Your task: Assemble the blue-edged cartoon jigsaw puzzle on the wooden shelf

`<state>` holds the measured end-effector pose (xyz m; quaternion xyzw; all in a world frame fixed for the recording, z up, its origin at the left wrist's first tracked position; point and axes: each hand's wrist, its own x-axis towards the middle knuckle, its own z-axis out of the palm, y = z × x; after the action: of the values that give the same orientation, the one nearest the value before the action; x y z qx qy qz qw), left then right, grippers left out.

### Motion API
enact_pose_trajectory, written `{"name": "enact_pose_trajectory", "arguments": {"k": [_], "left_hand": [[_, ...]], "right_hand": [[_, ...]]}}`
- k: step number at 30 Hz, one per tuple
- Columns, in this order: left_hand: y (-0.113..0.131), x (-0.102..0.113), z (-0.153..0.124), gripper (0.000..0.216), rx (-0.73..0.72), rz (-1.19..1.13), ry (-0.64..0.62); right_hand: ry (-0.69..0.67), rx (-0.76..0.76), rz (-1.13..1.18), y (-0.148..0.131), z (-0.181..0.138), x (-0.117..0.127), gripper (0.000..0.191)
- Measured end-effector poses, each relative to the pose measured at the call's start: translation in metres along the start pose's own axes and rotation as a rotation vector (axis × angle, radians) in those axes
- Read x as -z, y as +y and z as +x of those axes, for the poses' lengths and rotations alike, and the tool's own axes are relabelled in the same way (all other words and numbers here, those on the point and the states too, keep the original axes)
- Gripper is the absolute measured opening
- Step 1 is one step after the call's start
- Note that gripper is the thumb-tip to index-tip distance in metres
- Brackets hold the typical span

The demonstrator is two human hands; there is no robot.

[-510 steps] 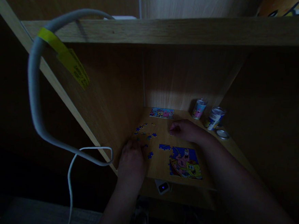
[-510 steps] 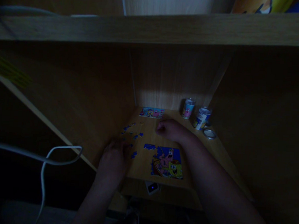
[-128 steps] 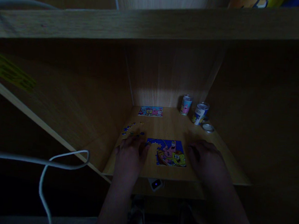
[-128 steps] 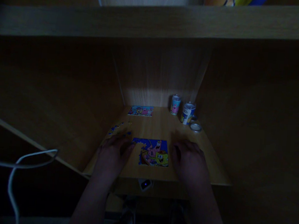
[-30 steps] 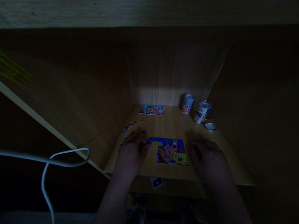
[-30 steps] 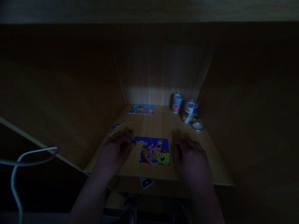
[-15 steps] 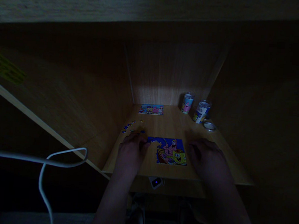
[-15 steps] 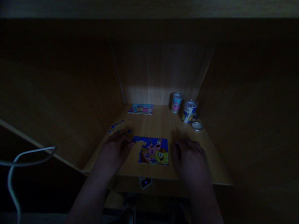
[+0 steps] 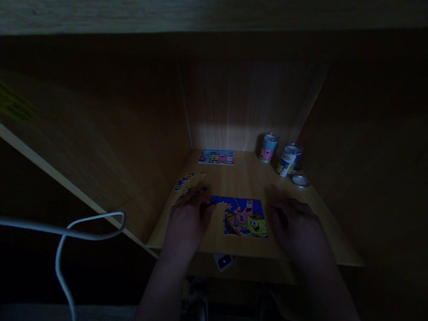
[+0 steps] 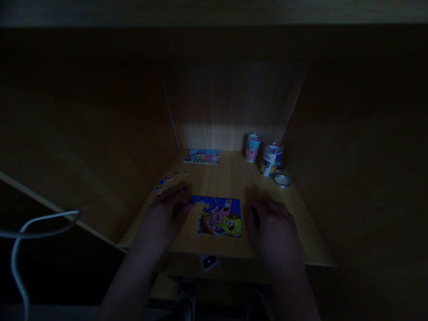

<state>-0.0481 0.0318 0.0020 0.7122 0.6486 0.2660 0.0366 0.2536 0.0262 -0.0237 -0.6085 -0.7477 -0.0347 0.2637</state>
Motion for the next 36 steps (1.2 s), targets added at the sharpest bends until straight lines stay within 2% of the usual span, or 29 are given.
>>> {"name": "enact_pose_trajectory", "arguments": {"k": [7,14,23,36], "left_hand": [[0.0035,-0.0001,0.0002,0.004,0.032,0.007,-0.004],[0.0006,-0.0017,-0.0011,0.004,0.006,-0.008,0.024],[0.0005,-0.0048,-0.002,0.021,-0.057,-0.027,0.032],[0.0044,-0.004,-0.0051,0.028,-0.066,0.078,-0.019]], "right_hand": [[-0.01,-0.008,-0.005,0.0013,0.0003,-0.0005,0.024],[0.005,0.004,0.002,0.0003,0.0001,0.0,0.025],[-0.002,0.012,-0.004,0.0031,-0.0001,-0.002,0.026],[0.003,0.001,-0.026,0.0019,0.0003,-0.0019,0.022]]}}
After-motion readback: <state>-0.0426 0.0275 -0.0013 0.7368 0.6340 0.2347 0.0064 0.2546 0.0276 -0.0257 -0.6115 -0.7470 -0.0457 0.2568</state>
